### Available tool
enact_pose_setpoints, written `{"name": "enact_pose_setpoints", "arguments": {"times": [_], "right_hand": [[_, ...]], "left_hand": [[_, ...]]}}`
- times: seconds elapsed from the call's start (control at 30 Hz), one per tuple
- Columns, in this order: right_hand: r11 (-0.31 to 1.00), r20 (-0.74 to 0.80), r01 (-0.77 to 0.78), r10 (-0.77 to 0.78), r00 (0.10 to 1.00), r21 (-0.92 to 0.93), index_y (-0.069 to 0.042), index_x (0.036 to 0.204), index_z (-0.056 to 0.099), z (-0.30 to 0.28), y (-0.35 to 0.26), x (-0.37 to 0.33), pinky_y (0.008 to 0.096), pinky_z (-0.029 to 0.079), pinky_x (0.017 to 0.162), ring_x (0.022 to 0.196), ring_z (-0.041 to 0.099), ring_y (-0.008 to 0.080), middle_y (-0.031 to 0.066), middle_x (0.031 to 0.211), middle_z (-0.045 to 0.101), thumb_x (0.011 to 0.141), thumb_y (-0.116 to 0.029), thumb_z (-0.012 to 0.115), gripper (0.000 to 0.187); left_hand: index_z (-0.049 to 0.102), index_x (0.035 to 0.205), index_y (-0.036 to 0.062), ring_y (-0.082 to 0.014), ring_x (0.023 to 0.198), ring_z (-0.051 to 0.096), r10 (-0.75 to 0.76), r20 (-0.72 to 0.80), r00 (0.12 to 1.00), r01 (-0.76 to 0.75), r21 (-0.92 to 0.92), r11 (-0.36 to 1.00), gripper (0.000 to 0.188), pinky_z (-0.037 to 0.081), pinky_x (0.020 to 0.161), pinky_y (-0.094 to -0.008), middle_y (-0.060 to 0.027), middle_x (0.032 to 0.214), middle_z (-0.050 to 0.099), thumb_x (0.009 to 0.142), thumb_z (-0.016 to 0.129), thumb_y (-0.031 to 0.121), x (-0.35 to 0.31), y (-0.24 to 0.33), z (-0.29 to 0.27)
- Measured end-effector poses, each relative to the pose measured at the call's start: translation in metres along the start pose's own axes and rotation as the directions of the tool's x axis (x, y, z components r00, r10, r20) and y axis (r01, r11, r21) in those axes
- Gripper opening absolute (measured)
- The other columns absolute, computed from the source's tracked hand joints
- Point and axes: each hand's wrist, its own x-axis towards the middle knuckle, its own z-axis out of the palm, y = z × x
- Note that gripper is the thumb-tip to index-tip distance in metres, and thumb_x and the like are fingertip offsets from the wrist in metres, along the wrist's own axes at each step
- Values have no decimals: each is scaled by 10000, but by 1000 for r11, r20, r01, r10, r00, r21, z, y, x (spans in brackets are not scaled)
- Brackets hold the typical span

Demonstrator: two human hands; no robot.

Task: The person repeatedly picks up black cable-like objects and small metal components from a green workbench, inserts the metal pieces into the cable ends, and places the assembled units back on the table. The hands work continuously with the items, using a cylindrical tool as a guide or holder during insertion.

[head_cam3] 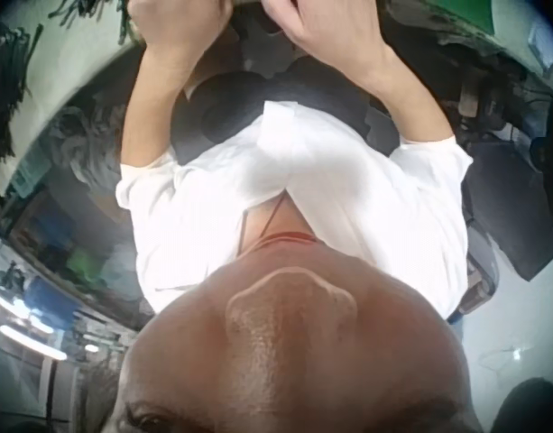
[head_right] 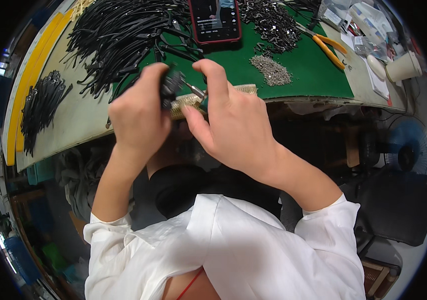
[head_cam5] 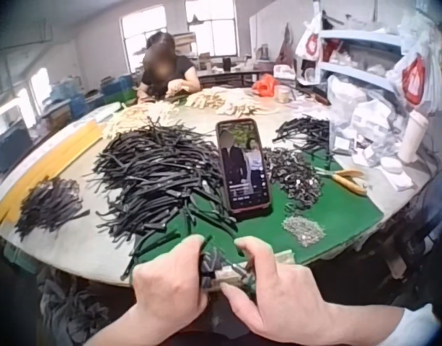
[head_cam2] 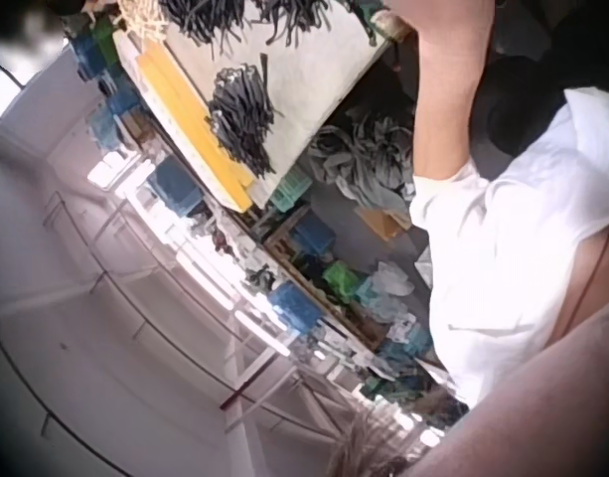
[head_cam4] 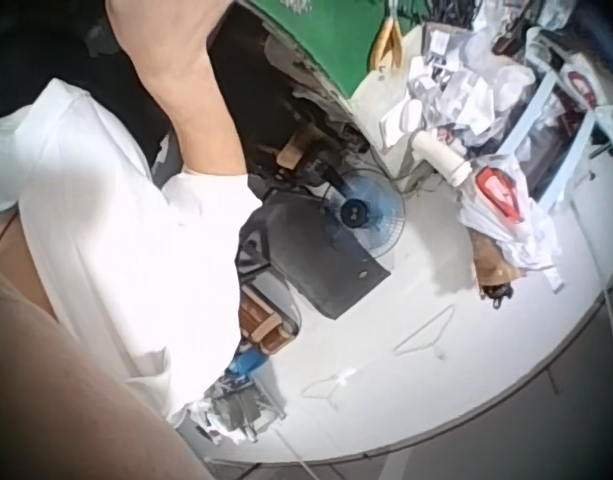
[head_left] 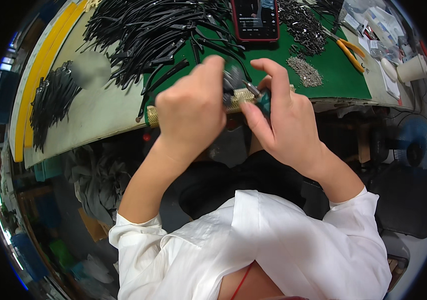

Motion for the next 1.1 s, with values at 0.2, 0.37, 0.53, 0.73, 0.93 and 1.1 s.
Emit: {"name": "enact_pose_setpoints", "arguments": {"times": [0.2, 0.37, 0.53, 0.73, 0.93, 1.1], "right_hand": [[972, 128, -214, 202, 971, 92, -41, 1337, 416, -25, 18, -17, 418, 514, 609, 675, 661, 374, 194, 835, 650, 856, -168, 699, 572], [913, 100, -399, 391, 915, 86, -53, 1328, 451, -58, 41, -17, 355, 500, 681, 709, 646, 276, 137, 840, 636, 860, -128, 657, 517], [929, 232, -346, 367, 901, -130, -58, 1209, 500, -91, 70, -10, 377, 501, 789, 850, 633, 297, 142, 1022, 628, 874, -140, 609, 361], [962, 460, -62, 184, 869, -268, -63, 1141, 555, -101, 78, -3, 376, 474, 862, 959, 596, 288, 106, 1021, 581, 837, -90, 629, 314], [941, 484, -44, 212, 849, -335, -66, 1132, 554, -101, 73, -2, 406, 489, 863, 973, 613, 310, 116, 1059, 610, 846, -93, 623, 295], [935, 459, -41, 211, 863, -352, -67, 1126, 560, -98, 74, -1, 423, 496, 854, 967, 627, 335, 141, 1047, 630, 850, -95, 606, 282]], "left_hand": [[651, 1077, 66, -348, 770, 673, -157, 30, 987, 153, 109, 982, 240, 510, 676, -417, -131, 898, 711, 847, 705, 108, 22, -84, -26], [700, 990, 15, -344, 805, 666, -271, 337, 902, 207, 214, 955, 300, 508, 700, -392, -146, 898, 709, 794, 792, 223, 19, -84, -24], [679, 934, -33, -229, 707, 654, -276, 383, 881, 293, 16, 956, 262, 487, 676, -340, -135, 784, 686, 817, 780, 178, 21, -107, -12], [663, 951, -16, -80, 714, 630, -283, 317, 905, 389, -350, 852, 158, 466, 657, -238, -44, 780, 686, 900, 715, 124, 39, -107, -38], [672, 1189, 0, -104, 787, 650, -205, 200, 958, 282, -537, 795, 285, 512, 749, -238, -56, 993, 738, 915, 688, 77, 21, -79, -45], [673, 1166, 6, -35, 727, 581, -220, 207, 953, 302, -643, 704, 291, 454, 654, -188, 2, 891, 694, 880, 714, 38, 11, -53, -41]]}}
